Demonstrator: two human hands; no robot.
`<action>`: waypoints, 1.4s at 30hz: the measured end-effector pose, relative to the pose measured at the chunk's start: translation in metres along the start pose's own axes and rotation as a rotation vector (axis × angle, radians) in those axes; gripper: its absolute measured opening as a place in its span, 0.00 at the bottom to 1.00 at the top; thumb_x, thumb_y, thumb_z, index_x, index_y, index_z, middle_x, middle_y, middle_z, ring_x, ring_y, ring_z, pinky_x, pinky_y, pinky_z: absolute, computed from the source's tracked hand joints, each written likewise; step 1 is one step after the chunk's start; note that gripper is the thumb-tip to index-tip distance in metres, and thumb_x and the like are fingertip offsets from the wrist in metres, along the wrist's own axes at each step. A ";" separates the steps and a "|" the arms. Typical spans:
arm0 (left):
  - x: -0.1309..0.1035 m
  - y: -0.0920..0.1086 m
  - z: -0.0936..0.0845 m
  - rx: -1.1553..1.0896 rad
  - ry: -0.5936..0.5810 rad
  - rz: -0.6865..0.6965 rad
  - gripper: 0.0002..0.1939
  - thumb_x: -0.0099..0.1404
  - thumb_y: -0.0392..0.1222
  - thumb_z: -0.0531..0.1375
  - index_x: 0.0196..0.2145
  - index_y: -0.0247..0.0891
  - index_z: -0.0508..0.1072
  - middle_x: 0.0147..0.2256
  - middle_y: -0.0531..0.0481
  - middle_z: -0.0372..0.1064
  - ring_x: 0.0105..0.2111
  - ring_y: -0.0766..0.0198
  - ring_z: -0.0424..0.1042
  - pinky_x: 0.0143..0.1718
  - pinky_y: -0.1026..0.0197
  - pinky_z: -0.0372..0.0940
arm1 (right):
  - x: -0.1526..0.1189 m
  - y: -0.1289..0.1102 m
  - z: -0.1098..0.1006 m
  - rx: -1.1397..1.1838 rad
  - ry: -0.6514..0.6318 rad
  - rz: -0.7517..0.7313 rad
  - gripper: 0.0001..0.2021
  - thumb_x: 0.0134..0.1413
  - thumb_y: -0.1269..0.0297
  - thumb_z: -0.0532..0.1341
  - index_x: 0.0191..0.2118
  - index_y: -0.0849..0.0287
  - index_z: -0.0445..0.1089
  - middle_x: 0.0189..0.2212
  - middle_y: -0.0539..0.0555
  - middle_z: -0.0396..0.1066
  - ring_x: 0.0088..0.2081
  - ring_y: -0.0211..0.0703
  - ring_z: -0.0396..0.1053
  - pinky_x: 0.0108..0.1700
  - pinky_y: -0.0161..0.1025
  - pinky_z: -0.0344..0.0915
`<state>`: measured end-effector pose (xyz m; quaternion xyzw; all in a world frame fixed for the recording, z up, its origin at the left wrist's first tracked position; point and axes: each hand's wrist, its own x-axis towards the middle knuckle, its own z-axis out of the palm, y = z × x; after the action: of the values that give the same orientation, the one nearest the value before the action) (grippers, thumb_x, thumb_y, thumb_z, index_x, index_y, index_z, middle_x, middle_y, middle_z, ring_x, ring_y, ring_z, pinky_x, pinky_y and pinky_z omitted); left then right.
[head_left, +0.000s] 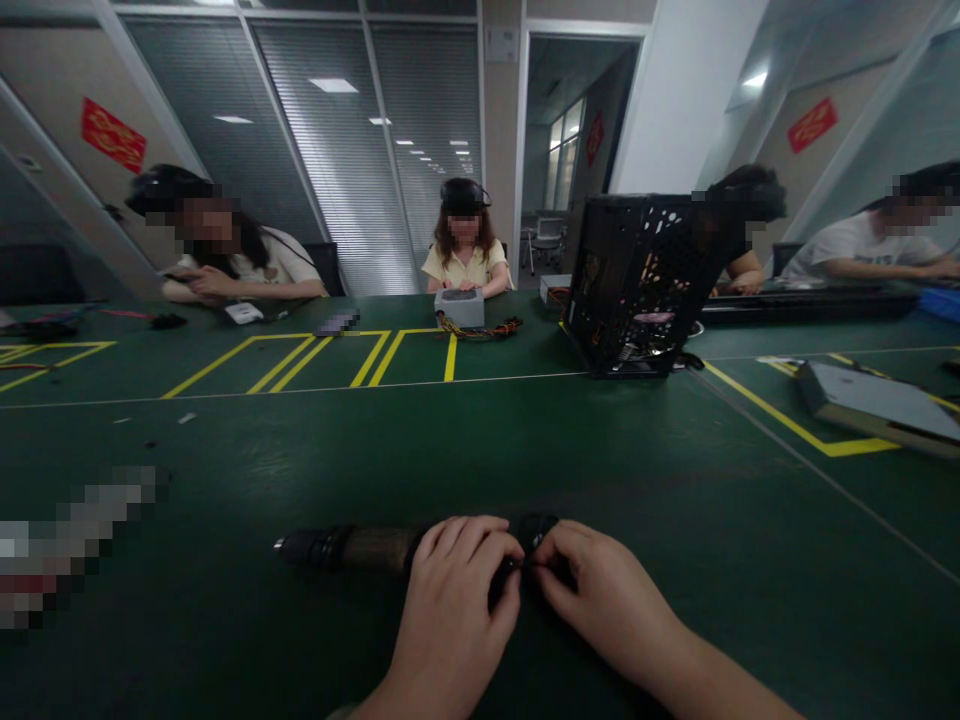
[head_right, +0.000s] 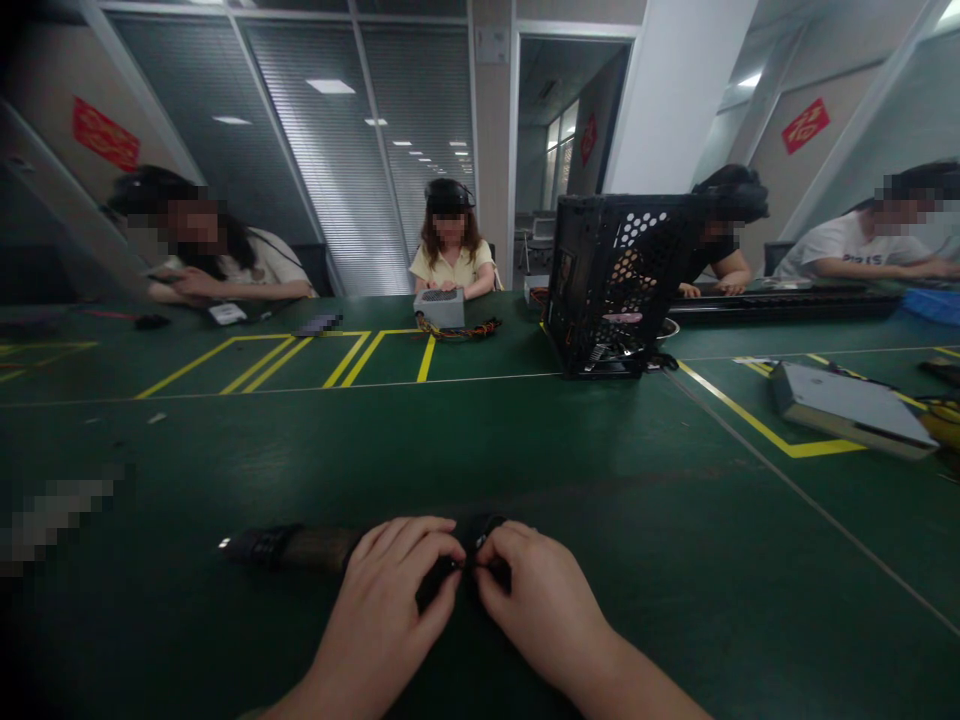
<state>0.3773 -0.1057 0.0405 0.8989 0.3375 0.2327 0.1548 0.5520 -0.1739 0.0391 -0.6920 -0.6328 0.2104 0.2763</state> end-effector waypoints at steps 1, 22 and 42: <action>0.000 0.000 0.000 0.005 -0.008 0.005 0.10 0.59 0.32 0.58 0.37 0.46 0.73 0.44 0.52 0.70 0.47 0.54 0.67 0.52 0.44 0.57 | 0.000 0.000 0.000 0.003 -0.001 -0.004 0.05 0.52 0.74 0.58 0.31 0.56 0.67 0.30 0.47 0.69 0.33 0.37 0.66 0.34 0.33 0.58; 0.000 -0.001 0.000 0.005 -0.020 0.020 0.10 0.60 0.33 0.57 0.36 0.47 0.73 0.45 0.52 0.69 0.47 0.53 0.67 0.51 0.43 0.57 | 0.001 -0.001 -0.001 0.021 -0.011 -0.003 0.05 0.52 0.74 0.58 0.31 0.56 0.67 0.31 0.47 0.69 0.34 0.38 0.67 0.36 0.33 0.58; 0.000 0.002 -0.001 0.014 0.012 -0.001 0.09 0.60 0.33 0.57 0.38 0.43 0.70 0.42 0.51 0.70 0.46 0.55 0.67 0.51 0.47 0.57 | -0.001 0.001 0.000 -0.001 0.029 -0.017 0.04 0.52 0.73 0.58 0.31 0.56 0.68 0.30 0.47 0.68 0.32 0.37 0.66 0.35 0.33 0.57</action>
<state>0.3782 -0.1067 0.0418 0.8984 0.3403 0.2356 0.1468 0.5524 -0.1746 0.0380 -0.6898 -0.6346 0.1976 0.2871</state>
